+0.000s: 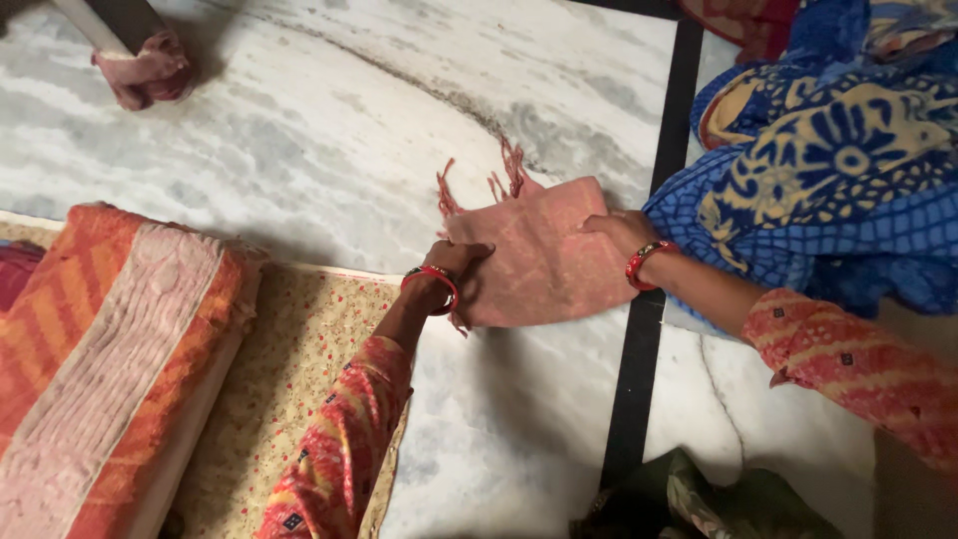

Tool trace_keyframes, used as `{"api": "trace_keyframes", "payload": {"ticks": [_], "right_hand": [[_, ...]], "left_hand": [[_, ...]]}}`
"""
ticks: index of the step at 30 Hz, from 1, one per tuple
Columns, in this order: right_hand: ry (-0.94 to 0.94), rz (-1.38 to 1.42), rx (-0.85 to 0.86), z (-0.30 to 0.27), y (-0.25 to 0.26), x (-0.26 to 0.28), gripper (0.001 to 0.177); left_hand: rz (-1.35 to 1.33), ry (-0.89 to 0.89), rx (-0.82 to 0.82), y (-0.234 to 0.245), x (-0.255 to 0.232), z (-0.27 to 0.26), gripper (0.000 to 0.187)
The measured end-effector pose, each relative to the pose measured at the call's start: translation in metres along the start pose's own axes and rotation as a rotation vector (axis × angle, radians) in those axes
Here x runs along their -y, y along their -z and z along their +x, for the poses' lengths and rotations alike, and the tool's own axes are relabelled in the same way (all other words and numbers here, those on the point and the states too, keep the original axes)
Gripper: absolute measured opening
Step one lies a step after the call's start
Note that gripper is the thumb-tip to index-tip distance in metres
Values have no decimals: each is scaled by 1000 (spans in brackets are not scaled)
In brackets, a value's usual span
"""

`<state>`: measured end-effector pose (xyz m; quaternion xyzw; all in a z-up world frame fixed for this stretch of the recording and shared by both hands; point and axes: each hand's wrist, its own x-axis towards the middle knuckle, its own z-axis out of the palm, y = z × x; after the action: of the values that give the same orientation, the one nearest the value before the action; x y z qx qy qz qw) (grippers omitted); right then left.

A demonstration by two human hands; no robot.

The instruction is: The person sits on the floor and folds a pink textile, then a blue patterned textile, stacking them on a pile of other folded textiles.

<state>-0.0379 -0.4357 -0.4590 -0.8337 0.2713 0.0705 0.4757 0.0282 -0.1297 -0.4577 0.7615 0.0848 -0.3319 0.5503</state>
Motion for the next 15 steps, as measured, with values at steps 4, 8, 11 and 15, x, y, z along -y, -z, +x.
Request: {"api": "trace_keyframes", "payload": {"ticks": [4, 8, 11, 15], "right_hand": [[32, -6, 1, -9, 5, 16, 50], [57, 79, 14, -21, 8, 38, 47], [64, 110, 42, -36, 10, 57, 45], [134, 115, 66, -60, 10, 84, 42]], "left_hand": [[-12, 35, -29, 10, -17, -23, 66], [3, 29, -49, 21, -46, -59, 67], [-47, 166, -78, 32, -64, -85, 66], [34, -22, -64, 54, -68, -112, 69]]}}
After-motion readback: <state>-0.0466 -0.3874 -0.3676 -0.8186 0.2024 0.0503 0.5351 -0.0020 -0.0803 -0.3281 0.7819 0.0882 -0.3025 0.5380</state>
